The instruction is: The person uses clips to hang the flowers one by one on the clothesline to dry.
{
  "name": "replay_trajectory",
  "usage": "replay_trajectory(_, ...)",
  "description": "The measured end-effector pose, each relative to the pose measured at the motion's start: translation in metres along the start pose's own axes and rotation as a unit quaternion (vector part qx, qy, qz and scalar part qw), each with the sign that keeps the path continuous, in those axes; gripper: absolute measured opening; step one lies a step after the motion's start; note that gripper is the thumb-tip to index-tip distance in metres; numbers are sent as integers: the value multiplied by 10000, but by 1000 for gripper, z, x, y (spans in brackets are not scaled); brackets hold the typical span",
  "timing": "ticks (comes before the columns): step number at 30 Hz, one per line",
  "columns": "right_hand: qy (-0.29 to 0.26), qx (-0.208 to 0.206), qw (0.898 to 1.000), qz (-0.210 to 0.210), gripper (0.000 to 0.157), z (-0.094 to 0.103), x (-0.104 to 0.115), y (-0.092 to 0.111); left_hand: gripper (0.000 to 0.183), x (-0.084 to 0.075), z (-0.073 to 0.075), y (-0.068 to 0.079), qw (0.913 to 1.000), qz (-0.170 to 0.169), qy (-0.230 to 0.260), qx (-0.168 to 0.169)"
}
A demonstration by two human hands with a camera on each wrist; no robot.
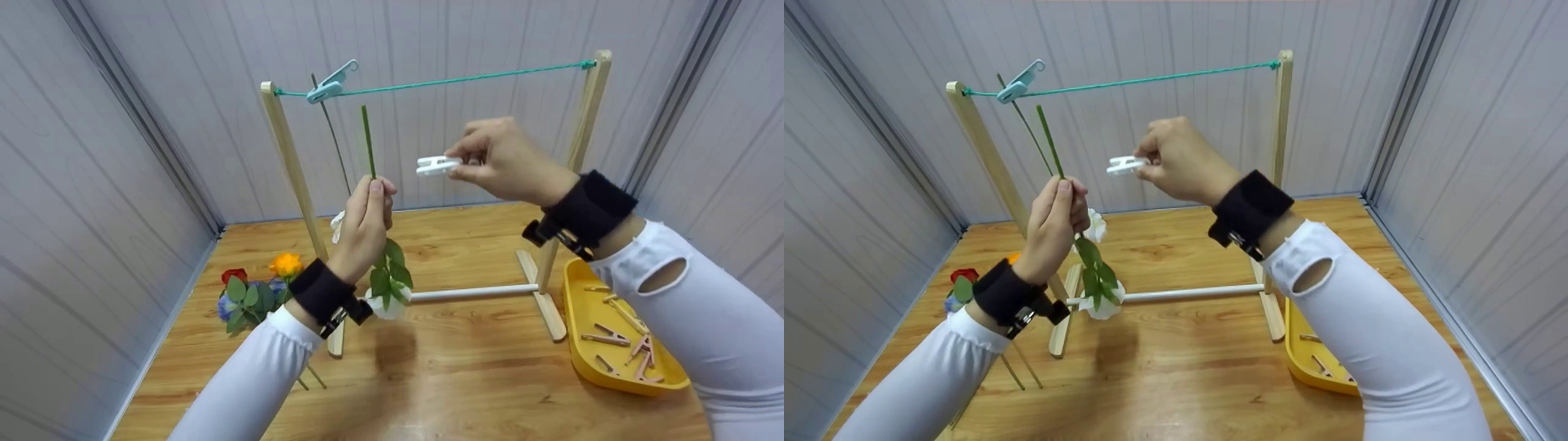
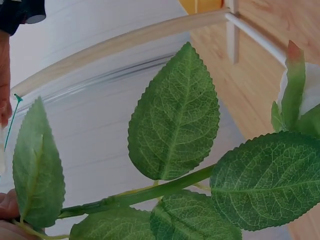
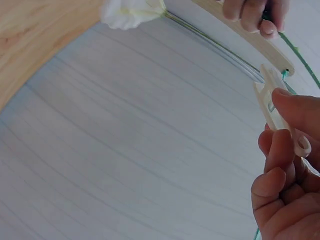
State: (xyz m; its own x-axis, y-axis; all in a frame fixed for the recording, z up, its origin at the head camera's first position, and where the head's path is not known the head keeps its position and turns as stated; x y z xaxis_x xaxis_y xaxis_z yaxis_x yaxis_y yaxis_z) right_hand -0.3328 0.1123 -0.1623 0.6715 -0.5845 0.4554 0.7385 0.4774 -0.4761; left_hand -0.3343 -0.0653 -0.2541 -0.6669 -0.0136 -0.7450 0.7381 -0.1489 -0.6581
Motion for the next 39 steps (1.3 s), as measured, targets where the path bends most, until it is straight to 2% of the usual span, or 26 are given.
replay_trajectory(6, 175, -172, 9995, 221, 10, 11, 15, -21, 32, 4, -4, -18, 9998, -53, -107, -168)
replay_trajectory(10, 240, -311, 9986, 355, 11, 15, 21, -33, 32, 6, -8, -27, 9996, 11, 2, -285)
replay_trajectory(18, 521, -618, 9959, 410, 14, 30, 34, -56, 33, 2, -17, -46, 9992, 51, 283, -273)
replay_trajectory(22, 638, -721, 9945, 416, 16, 36, 39, -66, 33, 6, -17, -53, 9995, 75, 148, -284)
replay_trajectory(31, 884, -755, 9932, 45, 21, 40, 36, -81, 32, 25, -18, -65, 9987, 326, -311, -248)
replay_trajectory(39, 961, -533, 9934, -318, 23, 30, 31, -94, 32, 31, -11, -73, 9986, 360, -176, -331)
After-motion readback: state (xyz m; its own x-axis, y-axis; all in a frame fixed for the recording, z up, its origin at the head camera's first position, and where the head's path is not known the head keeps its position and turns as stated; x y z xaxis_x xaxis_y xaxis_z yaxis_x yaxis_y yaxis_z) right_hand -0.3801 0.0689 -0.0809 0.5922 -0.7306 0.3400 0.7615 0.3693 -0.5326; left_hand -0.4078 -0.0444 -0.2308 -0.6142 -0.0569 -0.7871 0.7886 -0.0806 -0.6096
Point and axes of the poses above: each hand's wrist, its own y-axis away from the middle knuckle, its own z-axis out of the back of the hand, x = y × z, the point moved 9 cm from there along -y, towards the middle knuckle, and after that the axes turned 5 degrees about -z, right-handed, at the moved point
